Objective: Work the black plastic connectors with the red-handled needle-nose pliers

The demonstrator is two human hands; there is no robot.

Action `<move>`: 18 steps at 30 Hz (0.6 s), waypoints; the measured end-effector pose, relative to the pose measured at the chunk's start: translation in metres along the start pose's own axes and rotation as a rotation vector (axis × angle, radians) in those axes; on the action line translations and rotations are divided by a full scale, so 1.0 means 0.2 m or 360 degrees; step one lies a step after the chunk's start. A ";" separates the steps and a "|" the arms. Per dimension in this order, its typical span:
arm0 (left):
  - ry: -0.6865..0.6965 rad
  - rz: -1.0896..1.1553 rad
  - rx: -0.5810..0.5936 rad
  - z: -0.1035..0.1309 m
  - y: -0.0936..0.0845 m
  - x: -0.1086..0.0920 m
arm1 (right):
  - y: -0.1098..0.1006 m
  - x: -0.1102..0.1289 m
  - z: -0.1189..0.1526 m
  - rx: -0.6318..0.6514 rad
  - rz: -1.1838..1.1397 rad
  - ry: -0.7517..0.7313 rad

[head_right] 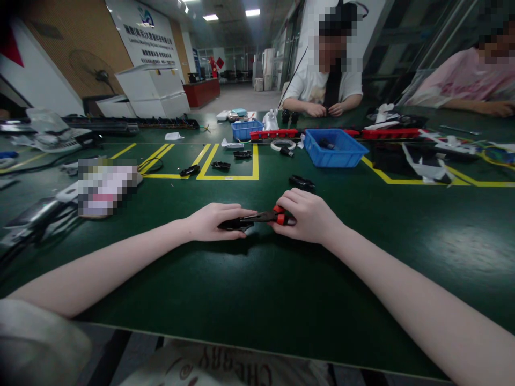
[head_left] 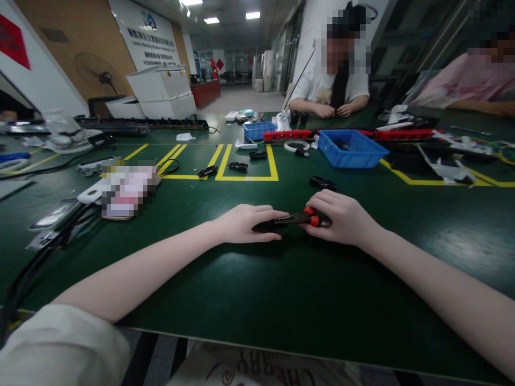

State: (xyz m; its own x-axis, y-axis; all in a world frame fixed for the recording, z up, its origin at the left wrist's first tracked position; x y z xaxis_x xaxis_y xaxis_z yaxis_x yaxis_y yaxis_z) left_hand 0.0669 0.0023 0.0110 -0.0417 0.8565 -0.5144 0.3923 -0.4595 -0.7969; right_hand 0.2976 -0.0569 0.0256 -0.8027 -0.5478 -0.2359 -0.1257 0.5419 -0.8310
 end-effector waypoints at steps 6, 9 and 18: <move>0.0042 -0.0119 -0.0014 0.00 0.01 0.01 | 0.02 0.01 -0.01 0.0079 0.0044 0.0048; 0.0077 -0.0153 -0.0022 0.01 0.01 0.01 | 0.04 0.01 0.00 0.0112 0.0079 0.0058; -0.0037 -0.0139 0.0008 0.01 0.01 0.01 | 0.05 0.01 0.00 0.0162 0.0143 0.0037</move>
Point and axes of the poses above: each hand's wrist, its own z-axis away from the middle knuckle, its own y-axis out of the palm, x = y × z, the point moved 3 cm from there along -z, towards the middle knuckle, and after that the axes turned 11 degrees about z, right-handed, at the moved point
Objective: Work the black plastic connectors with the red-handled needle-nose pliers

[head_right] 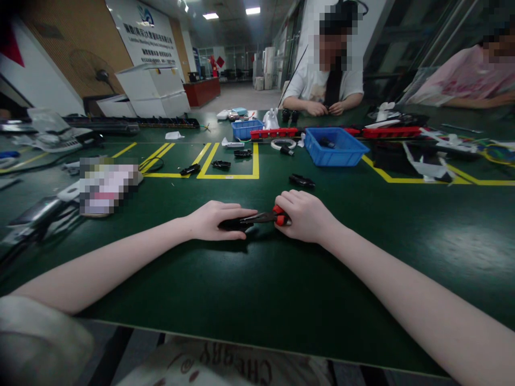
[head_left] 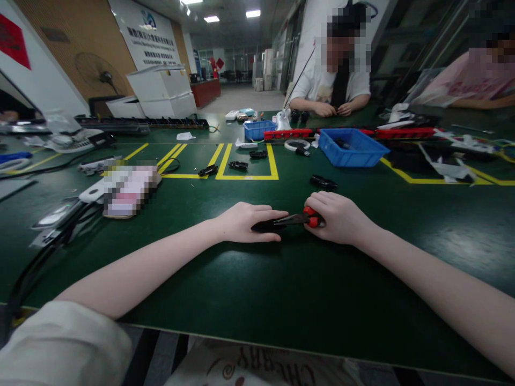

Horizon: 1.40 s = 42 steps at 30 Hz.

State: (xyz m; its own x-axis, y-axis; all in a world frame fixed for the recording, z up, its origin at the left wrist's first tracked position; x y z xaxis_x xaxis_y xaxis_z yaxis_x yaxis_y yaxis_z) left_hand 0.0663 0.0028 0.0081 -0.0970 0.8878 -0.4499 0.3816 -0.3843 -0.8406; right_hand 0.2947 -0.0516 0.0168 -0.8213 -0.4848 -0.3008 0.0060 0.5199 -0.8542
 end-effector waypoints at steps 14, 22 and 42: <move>-0.0015 0.0122 0.0062 -0.01 -0.01 -0.02 | -0.05 -0.05 0.02 -0.0224 0.0347 -0.0071; 0.0050 0.0093 0.0052 -0.01 -0.01 -0.01 | -0.03 -0.03 0.02 -0.0151 0.0278 -0.0095; 0.0094 -0.0187 0.0019 -0.01 0.00 0.01 | -0.01 -0.02 0.01 -0.0012 0.0114 -0.0047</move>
Point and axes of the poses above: each hand's wrist, its own z-axis away from the middle knuckle, its own y-axis out of the palm, x = y × z, the point moved 3 cm from there along -z, towards the middle knuckle, and after that the axes turned 11 degrees about z, right-handed, at the moved point
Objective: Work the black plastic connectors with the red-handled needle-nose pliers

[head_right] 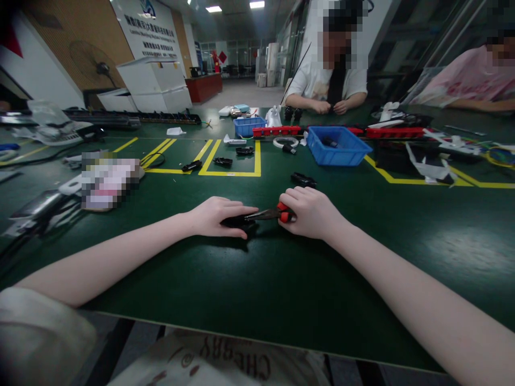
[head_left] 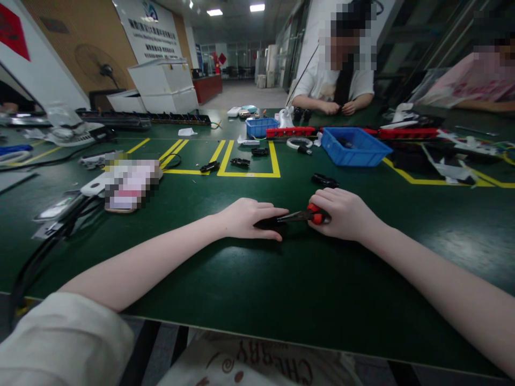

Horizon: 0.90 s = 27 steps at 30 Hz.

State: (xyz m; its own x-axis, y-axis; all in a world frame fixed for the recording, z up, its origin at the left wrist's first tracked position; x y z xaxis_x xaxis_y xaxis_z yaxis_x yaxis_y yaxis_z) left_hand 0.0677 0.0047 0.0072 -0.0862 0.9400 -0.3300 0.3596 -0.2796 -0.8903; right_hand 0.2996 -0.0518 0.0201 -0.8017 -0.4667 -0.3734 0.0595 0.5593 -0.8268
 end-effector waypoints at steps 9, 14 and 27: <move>-0.0200 -0.0232 -0.0026 -0.01 0.01 -0.01 | 0.01 -0.03 -0.01 0.0292 -0.0182 0.0165; -0.0256 -0.0222 -0.0015 -0.02 0.01 -0.01 | 0.02 -0.02 -0.01 0.0269 -0.0088 0.0183; -0.0344 -0.0130 -0.0111 -0.01 0.01 -0.01 | -0.02 0.02 -0.02 0.0386 -0.0138 0.0322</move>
Point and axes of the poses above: each hand's wrist, its own z-axis away from the middle knuckle, its own y-axis out of the palm, x = y × z, the point moved 3 cm from there along -z, towards the middle knuckle, and after that the axes turned 11 degrees about z, right-handed, at the moved point
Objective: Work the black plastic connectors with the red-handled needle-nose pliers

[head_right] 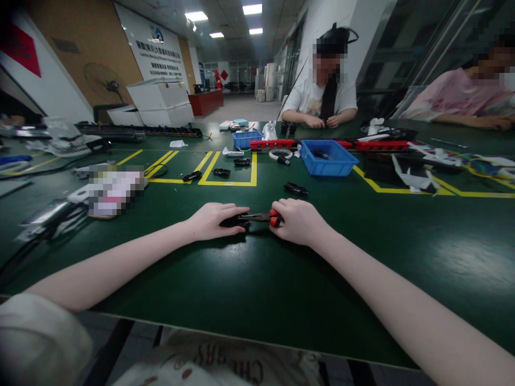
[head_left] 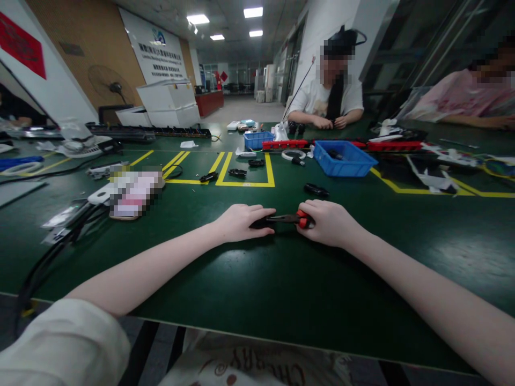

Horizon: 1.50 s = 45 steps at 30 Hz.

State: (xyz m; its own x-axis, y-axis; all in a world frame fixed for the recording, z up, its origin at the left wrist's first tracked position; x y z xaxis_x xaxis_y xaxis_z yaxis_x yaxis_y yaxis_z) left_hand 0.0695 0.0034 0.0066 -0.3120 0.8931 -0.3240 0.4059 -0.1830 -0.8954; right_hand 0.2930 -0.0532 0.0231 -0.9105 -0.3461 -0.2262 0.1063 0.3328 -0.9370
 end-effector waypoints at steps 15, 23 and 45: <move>-0.0146 0.0350 0.0047 -0.02 0.01 0.02 | -0.02 0.02 0.01 -0.0111 0.0206 0.0025; -0.0129 0.0338 0.0132 -0.03 0.00 0.01 | 0.01 0.00 0.02 -0.0213 0.0146 -0.0001; 0.0034 0.0202 0.0118 -0.01 -0.01 -0.01 | 0.03 -0.03 0.03 -0.0472 0.0055 -0.0183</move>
State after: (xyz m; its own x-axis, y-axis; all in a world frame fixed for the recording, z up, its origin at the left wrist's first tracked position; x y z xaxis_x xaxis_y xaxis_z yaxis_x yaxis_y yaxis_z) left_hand 0.0704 0.0029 0.0099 -0.2437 0.8693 -0.4301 0.3758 -0.3241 -0.8682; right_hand 0.3020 -0.0548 0.0174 -0.8553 -0.4218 -0.3008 -0.0005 0.5814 -0.8136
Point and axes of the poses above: each hand's wrist, its own z-axis away from the middle knuckle, its own y-axis out of the palm, x = y × z, the point moved 3 cm from there along -z, towards the middle knuckle, and after that the axes turned 11 degrees about z, right-handed, at the moved point
